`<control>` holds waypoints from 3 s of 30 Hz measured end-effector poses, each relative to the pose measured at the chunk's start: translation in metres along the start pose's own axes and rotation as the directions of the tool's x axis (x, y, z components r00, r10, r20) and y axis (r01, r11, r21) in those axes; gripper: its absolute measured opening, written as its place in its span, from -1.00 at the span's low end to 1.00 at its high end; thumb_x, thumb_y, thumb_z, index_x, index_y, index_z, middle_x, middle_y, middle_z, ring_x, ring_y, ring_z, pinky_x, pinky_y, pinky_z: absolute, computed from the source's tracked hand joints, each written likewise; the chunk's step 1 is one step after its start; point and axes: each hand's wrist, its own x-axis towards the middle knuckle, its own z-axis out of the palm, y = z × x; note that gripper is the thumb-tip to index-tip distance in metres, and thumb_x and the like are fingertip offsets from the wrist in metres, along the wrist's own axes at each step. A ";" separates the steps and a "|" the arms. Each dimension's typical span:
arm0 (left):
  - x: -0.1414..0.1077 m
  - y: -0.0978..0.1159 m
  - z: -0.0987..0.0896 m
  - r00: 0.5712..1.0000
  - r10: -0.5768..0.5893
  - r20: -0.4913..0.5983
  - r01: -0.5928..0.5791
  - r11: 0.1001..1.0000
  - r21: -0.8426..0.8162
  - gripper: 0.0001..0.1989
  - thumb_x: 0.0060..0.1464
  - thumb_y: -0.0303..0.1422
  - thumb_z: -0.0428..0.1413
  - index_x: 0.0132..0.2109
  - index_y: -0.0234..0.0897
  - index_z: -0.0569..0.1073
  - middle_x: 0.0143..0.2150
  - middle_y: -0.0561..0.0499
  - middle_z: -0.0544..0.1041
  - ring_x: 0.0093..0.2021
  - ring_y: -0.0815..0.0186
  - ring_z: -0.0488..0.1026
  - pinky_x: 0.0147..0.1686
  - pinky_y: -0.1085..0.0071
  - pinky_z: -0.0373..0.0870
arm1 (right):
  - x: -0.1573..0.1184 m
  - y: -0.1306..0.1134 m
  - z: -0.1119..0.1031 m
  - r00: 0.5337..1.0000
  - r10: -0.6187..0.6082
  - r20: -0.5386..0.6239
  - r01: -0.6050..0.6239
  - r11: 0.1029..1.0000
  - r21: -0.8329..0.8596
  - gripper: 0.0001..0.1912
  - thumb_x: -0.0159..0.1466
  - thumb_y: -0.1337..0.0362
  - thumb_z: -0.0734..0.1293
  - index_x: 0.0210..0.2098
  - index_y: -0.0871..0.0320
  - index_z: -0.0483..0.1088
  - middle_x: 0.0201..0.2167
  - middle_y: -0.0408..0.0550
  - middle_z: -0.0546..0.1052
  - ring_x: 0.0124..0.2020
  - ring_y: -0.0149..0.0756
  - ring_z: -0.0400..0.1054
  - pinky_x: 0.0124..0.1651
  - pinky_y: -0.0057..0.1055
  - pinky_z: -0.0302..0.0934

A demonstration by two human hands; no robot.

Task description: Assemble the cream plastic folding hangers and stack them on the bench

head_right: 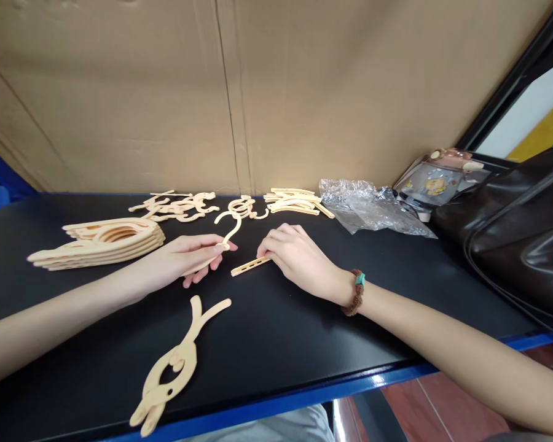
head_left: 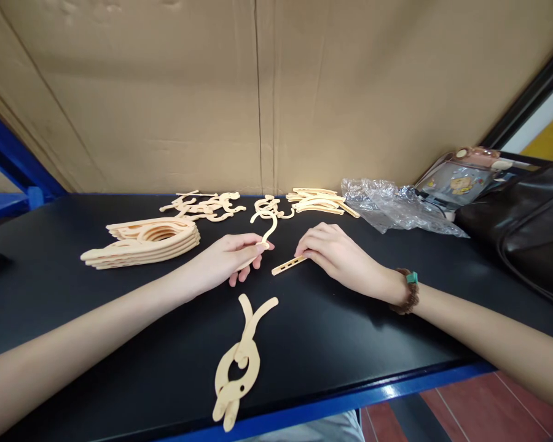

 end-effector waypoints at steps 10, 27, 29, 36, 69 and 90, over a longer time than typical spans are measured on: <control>-0.002 0.001 0.000 1.000 -0.003 -0.012 0.003 1.000 -0.005 -0.68 0.17 -0.18 -0.01 -0.08 -0.32 0.44 -0.43 0.10 0.34 -0.60 0.51 0.25 -0.69 0.59 0.20 | 0.001 -0.001 0.002 0.999 0.003 -0.040 -0.007 0.996 -0.094 -0.76 0.36 0.41 0.11 -0.22 0.16 0.41 -0.20 -0.04 0.47 -0.17 -0.25 0.25 -0.08 -0.31 0.11; -0.001 0.001 0.001 0.999 0.005 -0.042 -0.004 1.000 0.025 -0.68 0.15 -0.16 0.02 -0.12 -0.31 0.45 -0.22 0.01 0.46 -0.55 0.51 0.31 -0.70 0.62 0.23 | -0.004 -0.008 -0.003 0.998 0.046 0.032 -0.042 0.992 -0.122 -0.87 0.35 0.32 0.19 -0.22 0.20 0.36 -0.27 -0.05 0.46 -0.28 -0.30 0.33 -0.24 -0.36 0.24; -0.001 0.002 0.001 0.998 -0.013 -0.061 0.016 0.999 0.043 -0.67 0.16 -0.16 0.01 -0.09 -0.29 0.47 -0.32 0.03 0.48 -0.58 0.50 0.29 -0.70 0.62 0.23 | -0.004 -0.007 -0.001 1.000 0.028 0.006 -0.027 0.995 -0.093 -0.83 0.36 0.33 0.18 -0.09 0.22 0.33 -0.22 -0.03 0.46 -0.25 -0.30 0.33 -0.23 -0.35 0.25; -0.008 0.008 -0.001 0.996 -0.065 -0.058 0.062 0.997 -0.054 -0.60 0.11 -0.12 0.09 0.02 -0.23 0.49 -0.27 0.01 0.54 -0.39 0.39 0.46 -0.62 0.63 0.30 | -0.003 -0.009 0.005 0.994 -0.110 0.020 0.111 0.988 -0.104 -0.71 0.41 0.31 0.08 -0.05 0.18 0.38 -0.16 -0.01 0.44 -0.15 -0.28 0.30 -0.10 -0.33 0.26; -0.015 0.014 -0.002 0.977 -0.135 0.164 0.153 0.983 -0.105 -0.61 0.09 -0.09 0.12 0.04 -0.09 0.51 -0.43 0.06 0.58 -0.34 0.34 0.54 -0.46 0.59 0.38 | -0.002 -0.014 0.004 0.993 -0.101 0.060 0.107 0.988 -0.107 -0.81 0.41 0.35 0.06 -0.30 0.17 0.24 -0.33 -0.08 0.35 -0.34 -0.33 0.15 -0.26 -0.38 0.00; -0.014 0.013 -0.005 0.973 -0.094 0.211 0.114 0.990 -0.084 -0.72 0.05 -0.15 0.17 -0.10 -0.08 0.58 -0.37 0.08 0.61 -0.45 0.44 0.49 -0.50 0.64 0.36 | -0.001 -0.017 0.006 0.994 -0.106 0.024 0.108 0.990 -0.093 -0.76 0.42 0.31 0.06 -0.31 0.18 0.26 -0.36 -0.07 0.40 -0.33 -0.32 0.14 -0.24 -0.37 -0.04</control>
